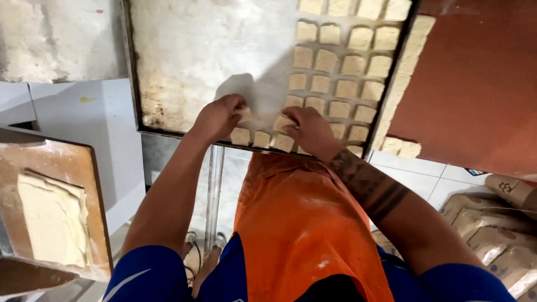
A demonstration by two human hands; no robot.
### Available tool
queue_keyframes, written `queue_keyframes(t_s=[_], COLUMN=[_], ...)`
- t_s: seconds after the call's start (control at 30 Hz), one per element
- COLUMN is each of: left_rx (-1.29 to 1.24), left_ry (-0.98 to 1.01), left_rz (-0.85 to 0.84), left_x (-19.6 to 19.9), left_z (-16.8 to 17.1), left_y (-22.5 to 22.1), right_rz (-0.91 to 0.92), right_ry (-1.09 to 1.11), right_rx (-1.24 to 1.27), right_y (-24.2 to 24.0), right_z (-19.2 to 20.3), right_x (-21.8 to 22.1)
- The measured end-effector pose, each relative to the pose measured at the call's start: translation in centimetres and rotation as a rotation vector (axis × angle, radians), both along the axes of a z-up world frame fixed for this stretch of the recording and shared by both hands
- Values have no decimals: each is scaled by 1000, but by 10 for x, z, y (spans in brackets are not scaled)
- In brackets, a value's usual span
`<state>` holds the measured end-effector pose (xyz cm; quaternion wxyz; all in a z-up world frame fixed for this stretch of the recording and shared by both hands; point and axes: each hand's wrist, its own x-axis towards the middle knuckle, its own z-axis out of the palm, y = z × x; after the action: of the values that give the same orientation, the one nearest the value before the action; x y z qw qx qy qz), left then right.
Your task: Arranging small pieces of cut dough onto a baking tray in neat rows for baking.
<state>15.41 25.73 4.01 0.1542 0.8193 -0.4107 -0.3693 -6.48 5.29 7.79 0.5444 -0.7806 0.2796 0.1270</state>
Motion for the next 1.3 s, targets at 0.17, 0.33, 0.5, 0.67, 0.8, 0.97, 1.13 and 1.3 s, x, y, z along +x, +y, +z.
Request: queue_keyframes(t_s=[0.17,0.33,0.5,0.67,0.8,0.97,1.13,1.3], left_rx=[5,-98,-176,-308,-258,-559,-660,-532], left_ry=[-58,-102,-287,-567,-632,-353,-410,-443], left_rz=[-225,-204,-174,-295,-224,-277,-522,-573], left_x=[11,6,-1,-1,-29,-143,-286,-335], left_z=[-23,-24,-16,-41,-16,-25,-51,-91], left_y=[8,6,15,25,-9,-111,-227,-262], right_rz=[325,390,347,172,-134,-354,-265,-95], right_ry=[6,-63,-154,-320,-268,100,155,290], right_rx=[-291,-529,-793,-699,-698,-814,-675,-531], right_y=[32,47,49,15,-41,-112,-130,-135], right_z=[-23,-56,-61,-21,-33,-90,-92,-81], right_x=[46,47,43,-1,-112,-275,-296,-291])
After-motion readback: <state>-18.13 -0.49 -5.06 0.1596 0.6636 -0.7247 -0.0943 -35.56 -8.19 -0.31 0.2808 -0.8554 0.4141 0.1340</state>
